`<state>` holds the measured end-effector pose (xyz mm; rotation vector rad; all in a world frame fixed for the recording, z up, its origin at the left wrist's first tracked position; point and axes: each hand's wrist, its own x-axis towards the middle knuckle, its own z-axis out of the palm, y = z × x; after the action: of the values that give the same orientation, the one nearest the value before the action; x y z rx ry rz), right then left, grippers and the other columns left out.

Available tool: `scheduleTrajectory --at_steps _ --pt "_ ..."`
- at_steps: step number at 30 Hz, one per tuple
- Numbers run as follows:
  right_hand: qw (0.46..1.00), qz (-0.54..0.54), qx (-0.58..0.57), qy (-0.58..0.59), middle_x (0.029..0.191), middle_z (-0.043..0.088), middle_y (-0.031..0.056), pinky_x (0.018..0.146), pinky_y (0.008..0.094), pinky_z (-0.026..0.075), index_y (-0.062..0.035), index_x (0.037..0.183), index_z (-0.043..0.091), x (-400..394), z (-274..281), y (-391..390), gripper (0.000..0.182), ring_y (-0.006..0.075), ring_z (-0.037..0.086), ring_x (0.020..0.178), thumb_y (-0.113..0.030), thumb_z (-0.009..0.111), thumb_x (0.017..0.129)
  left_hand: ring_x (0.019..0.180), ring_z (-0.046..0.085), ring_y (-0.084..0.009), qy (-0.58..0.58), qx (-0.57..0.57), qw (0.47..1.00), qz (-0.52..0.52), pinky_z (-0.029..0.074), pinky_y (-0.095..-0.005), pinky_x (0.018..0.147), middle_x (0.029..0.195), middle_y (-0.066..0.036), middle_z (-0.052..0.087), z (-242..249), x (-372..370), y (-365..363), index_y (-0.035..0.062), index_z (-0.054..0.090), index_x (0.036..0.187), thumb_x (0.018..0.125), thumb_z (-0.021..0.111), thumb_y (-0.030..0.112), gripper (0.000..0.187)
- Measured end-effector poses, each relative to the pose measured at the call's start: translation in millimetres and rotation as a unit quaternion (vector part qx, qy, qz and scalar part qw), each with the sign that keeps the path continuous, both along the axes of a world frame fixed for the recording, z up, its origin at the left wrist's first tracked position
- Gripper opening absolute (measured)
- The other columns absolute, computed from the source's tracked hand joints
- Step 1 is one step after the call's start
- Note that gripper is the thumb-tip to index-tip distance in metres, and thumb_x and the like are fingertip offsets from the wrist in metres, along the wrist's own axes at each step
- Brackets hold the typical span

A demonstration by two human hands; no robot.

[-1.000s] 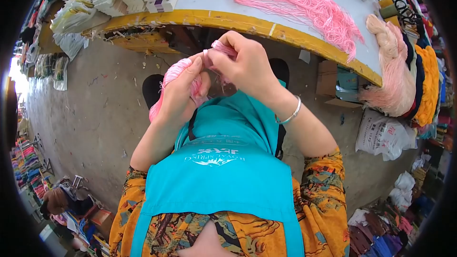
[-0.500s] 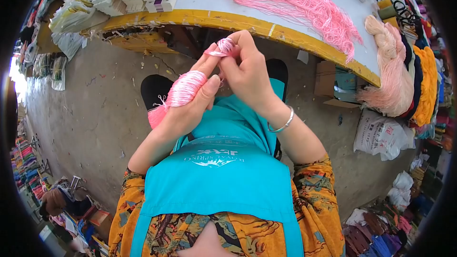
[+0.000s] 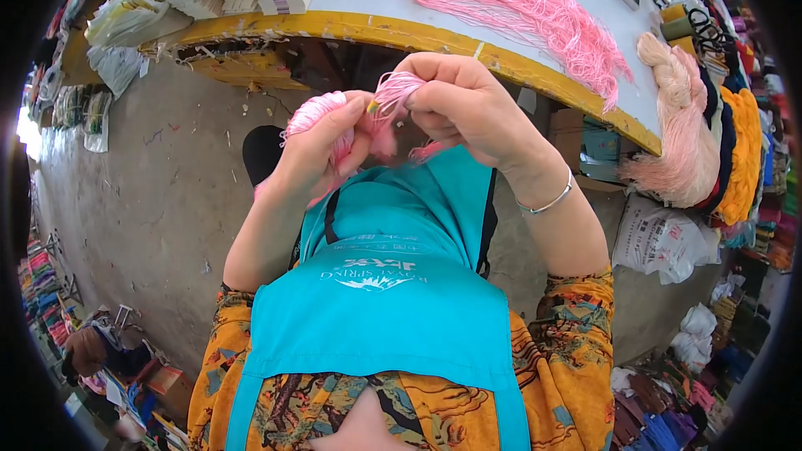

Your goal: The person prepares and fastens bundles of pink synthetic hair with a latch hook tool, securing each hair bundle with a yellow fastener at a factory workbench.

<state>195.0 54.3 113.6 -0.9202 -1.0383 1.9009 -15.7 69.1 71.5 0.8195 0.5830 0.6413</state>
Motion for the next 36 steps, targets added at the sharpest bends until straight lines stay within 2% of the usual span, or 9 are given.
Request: scheduleTrajectory --at_steps 3,7,10,12,15,18,22,24,36 --pt "1.0 -0.009 -0.011 -0.002 0.061 0.043 -0.0049 0.043 0.0197 0.028 -0.0009 0.096 0.058 9.1 -5.8 -1.9 0.012 0.0027 0.035 0.049 -0.006 0.049 0.089 0.045 0.035 -0.0011 0.0 0.013 1.0 -0.013 0.026 -0.0177 0.044 0.063 0.004 0.05 6.0 -6.6 -1.1 0.0007 0.06 0.091 0.099 0.051 0.026 0.028" --pt "0.997 -0.037 0.019 -0.069 0.066 0.056 0.0025 0.046 0.0206 0.04 0.0024 0.104 0.055 6.9 -13.3 -3.9 0.021 0.0077 0.052 0.053 -0.009 0.052 0.087 0.042 0.034 -0.0021 0.016 0.069 0.997 -0.022 0.026 -0.0168 0.04 0.061 0.002 0.05 11.1 -9.3 -1.8 -0.0017 0.059 0.093 0.1 0.05 0.019 0.024" --pt "0.997 -0.017 0.057 -0.057 0.073 0.06 0.0048 0.05 0.0202 0.043 0.0029 0.11 0.053 1.6 -12.5 -4.6 0.028 0.0085 0.058 0.06 -0.012 0.055 0.086 0.042 0.033 -0.0011 0.046 0.053 0.997 0.02 0.024 -0.0172 0.04 0.059 0.004 0.048 13.7 -7.9 -5.2 0.0 0.058 0.09 0.098 0.054 0.017 0.019" --pt "0.996 0.001 0.046 -0.072 0.076 0.059 0.0024 0.054 0.0194 0.043 0.0016 0.108 0.056 -2.6 -6.5 -4.1 0.028 0.0068 0.056 0.063 -0.016 0.058 0.087 0.043 0.034 0.0001 0.101 0.067 0.992 0.041 0.023 -0.0175 0.039 0.059 0.005 0.047 19.8 -7.2 -7.0 0.0004 0.058 0.093 0.098 0.055 0.018 0.018" --pt "0.989 0.004 0.054 -0.135 0.065 0.049 -0.0075 0.046 0.0167 0.026 -0.0023 0.093 0.063 -5.6 -7.8 -2.6 0.015 -0.0012 0.04 0.056 -0.017 0.062 0.088 0.057 0.04 0.0013 0.117 0.112 0.985 0.053 0.03 -0.018 0.048 0.066 0.008 0.049 25.7 -9.6 -7.3 0.0019 0.062 0.095 0.097 0.058 0.02 0.019" --pt "0.982 0.019 0.103 -0.16 0.064 0.047 -0.008 0.046 0.0173 0.025 -0.003 0.09 0.062 -6.6 -19.3 -1.4 0.012 -0.0011 0.038 0.055 -0.015 0.062 0.089 0.06 0.043 0.0003 0.197 0.173 0.963 0.061 0.033 -0.0184 0.049 0.068 0.007 0.051 20.8 -16.0 -5.0 0.0012 0.063 0.094 0.096 0.058 0.018 0.017" --pt "0.986 0.014 0.084 -0.146 0.065 0.048 -0.0078 0.047 0.0181 0.025 -0.0031 0.087 0.062 -6.9 -14.3 -2.5 0.011 -0.0007 0.037 0.054 -0.014 0.062 0.088 0.06 0.044 -0.0006 0.192 0.142 0.968 0.071 0.034 -0.0184 0.05 0.068 0.006 0.053 19.3 -15.9 -4.4 0.0012 0.063 0.093 0.096 0.057 0.017 0.017" --pt "0.995 0.002 0.05 -0.081 0.074 0.057 -0.0037 0.059 0.0189 0.039 -0.0001 0.084 0.063 -5.7 -12.8 -3.2 0.015 0.0019 0.048 0.068 -0.014 0.061 0.089 0.06 0.045 -0.0015 0.196 0.133 0.969 0.076 0.035 -0.0188 0.05 0.067 0.005 0.053 20.2 -13.9 -4.8 0.0011 0.063 0.093 0.096 0.057 0.016 0.017" --pt "0.986 -0.044 0.085 -0.138 0.072 0.06 -0.0014 0.061 0.0196 0.042 0.0025 0.085 0.065 -12.0 -10.7 -5.2 0.014 0.0028 0.051 0.067 -0.01 0.059 0.087 0.065 0.047 -0.0023 0.219 0.19 0.955 0.067 0.039 -0.0196 0.056 0.071 0.004 0.055 14.4 -14.6 -4.8 0.0015 0.063 0.095 0.096 0.057 0.019 0.018"
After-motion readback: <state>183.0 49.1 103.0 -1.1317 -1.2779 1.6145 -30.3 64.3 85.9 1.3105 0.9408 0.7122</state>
